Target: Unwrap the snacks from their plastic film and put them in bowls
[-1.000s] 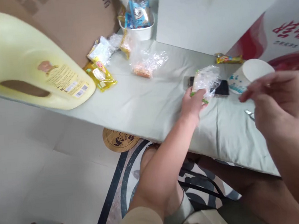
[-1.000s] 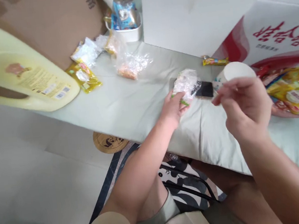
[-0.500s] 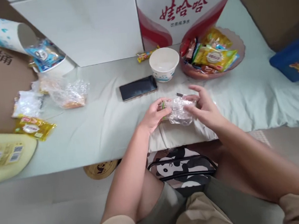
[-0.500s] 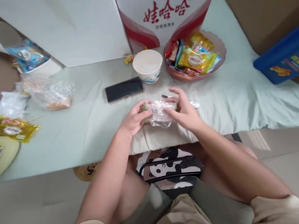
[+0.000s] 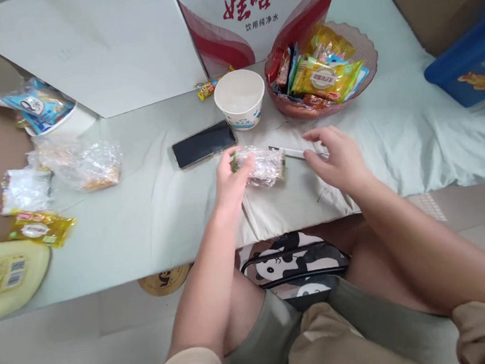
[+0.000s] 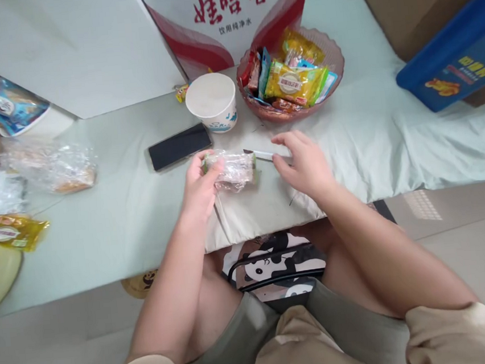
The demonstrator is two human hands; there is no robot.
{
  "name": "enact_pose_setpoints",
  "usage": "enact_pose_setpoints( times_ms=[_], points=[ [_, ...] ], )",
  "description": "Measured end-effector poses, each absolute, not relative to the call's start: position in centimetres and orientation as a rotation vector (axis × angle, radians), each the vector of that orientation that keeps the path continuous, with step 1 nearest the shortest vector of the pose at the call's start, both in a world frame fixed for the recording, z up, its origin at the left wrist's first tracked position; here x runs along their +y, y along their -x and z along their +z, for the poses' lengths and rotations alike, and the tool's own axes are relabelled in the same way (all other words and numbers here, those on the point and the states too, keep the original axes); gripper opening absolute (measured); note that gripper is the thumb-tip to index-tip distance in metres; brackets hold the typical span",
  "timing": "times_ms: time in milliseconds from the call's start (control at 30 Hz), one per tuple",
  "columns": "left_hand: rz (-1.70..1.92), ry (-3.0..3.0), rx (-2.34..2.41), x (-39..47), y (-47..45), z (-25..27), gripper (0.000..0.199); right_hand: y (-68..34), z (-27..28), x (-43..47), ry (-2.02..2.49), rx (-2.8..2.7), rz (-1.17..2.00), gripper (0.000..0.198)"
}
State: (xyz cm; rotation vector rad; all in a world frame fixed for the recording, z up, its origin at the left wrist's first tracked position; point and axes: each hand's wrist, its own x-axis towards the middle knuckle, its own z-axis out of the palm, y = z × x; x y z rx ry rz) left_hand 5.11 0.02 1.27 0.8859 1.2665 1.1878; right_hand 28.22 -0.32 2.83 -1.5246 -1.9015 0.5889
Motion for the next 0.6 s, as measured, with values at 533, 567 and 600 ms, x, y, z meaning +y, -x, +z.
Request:
enact_pose_setpoints(
  times_ms=[533, 567, 600],
  points=[
    [1.129, -1.246, 1.293, -1.0, -2.0, 0.8, 0.077, -24.1, 4.1, -1.2, 1.405, -2.132, 0.815, 0.037],
    [1.126, -1.257, 1.29, -1.0, -2.1, 0.8, 0.077, -23.8, 4.0, -1.1, 1.414, -2.162, 0.813, 0.037],
    [1.133, -1.259, 1.296, -1.0, -2.1, 0.8, 0.077, -23.7, 3.9, -1.0, 1.437, -2.183, 0.804, 0.037]
  ],
)
